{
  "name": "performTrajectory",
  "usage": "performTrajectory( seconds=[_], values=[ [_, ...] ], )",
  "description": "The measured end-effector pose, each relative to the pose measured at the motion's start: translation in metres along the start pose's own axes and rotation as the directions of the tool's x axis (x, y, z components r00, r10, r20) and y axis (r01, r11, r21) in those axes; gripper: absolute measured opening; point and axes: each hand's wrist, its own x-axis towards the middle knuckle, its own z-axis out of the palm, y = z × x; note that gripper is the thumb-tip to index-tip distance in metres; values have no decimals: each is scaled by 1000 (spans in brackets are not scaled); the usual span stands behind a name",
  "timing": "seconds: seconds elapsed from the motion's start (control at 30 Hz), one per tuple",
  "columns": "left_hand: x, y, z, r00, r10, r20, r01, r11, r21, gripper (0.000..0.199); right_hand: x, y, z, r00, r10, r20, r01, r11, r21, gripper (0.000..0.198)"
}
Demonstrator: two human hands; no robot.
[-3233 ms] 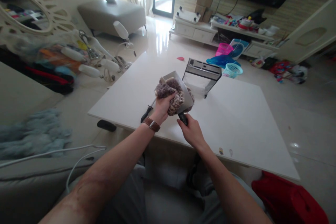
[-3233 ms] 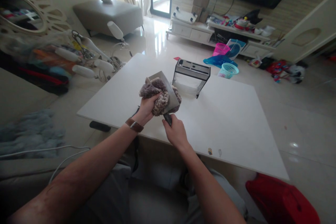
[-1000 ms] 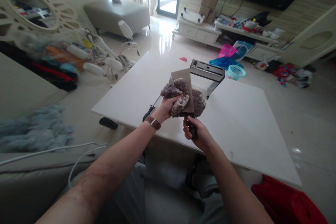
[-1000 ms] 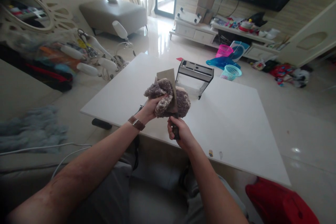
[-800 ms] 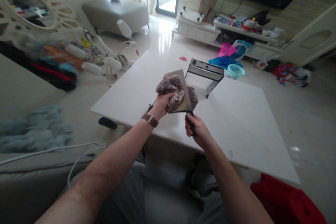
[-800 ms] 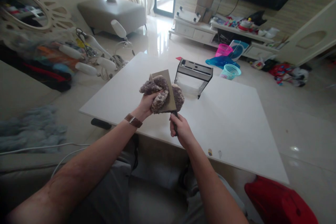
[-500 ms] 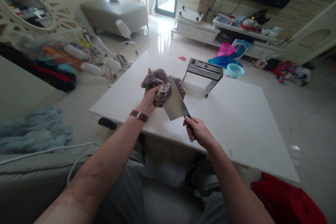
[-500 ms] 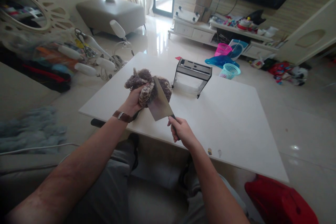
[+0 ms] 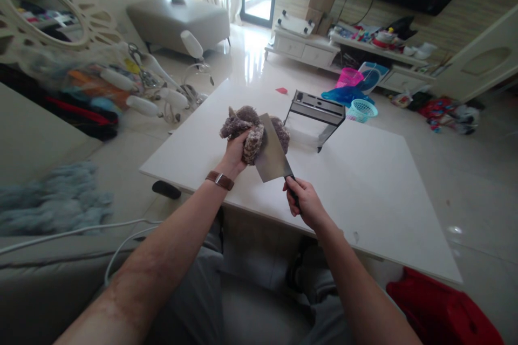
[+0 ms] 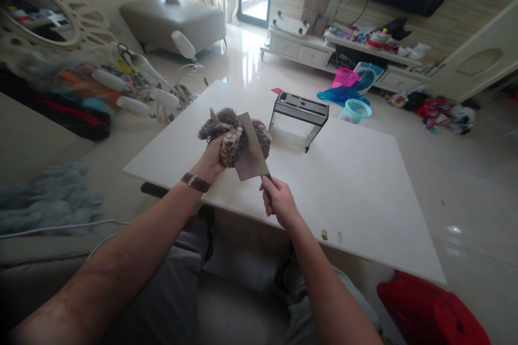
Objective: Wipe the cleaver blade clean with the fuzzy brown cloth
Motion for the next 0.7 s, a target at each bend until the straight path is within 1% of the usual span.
performTrajectory(
  seconds=[0.13, 0.2, 0.3, 0.47, 0.53, 0.6, 0.7],
  values=[
    [-18, -17, 11, 991, -96, 99, 89, 994, 65, 42, 5, 0, 8, 999, 1, -50, 4, 996, 87, 41],
    [-25, -25, 16, 992, -93, 83, 85, 992, 98, 43, 6, -1, 11, 998, 4, -67, 3, 994, 108, 41],
    [-26, -28, 18, 999, -34, 35, 31, 994, 101, 41, 7, -2, 12, 996, -5, -90, 14, 994, 104, 41],
    [-10, -17, 10, 996, 83, -21, -82, 996, 47, 38, 5, -2, 10, 995, -22, -102, 32, 994, 103, 42],
    [-6, -15, 7, 995, 97, -38, -95, 994, 49, 37, 5, -1, 10, 993, -25, -114, 39, 993, 116, 43],
    [-8, -16, 6, 998, 64, -18, -62, 996, 65, 38, 5, -2, 10, 990, -28, -136, 48, 989, 141, 43],
    [-20, -26, 10, 998, -36, 55, 30, 994, 107, 41, 8, -3, 11, 987, -15, -159, 46, 980, 195, 45]
  ],
)
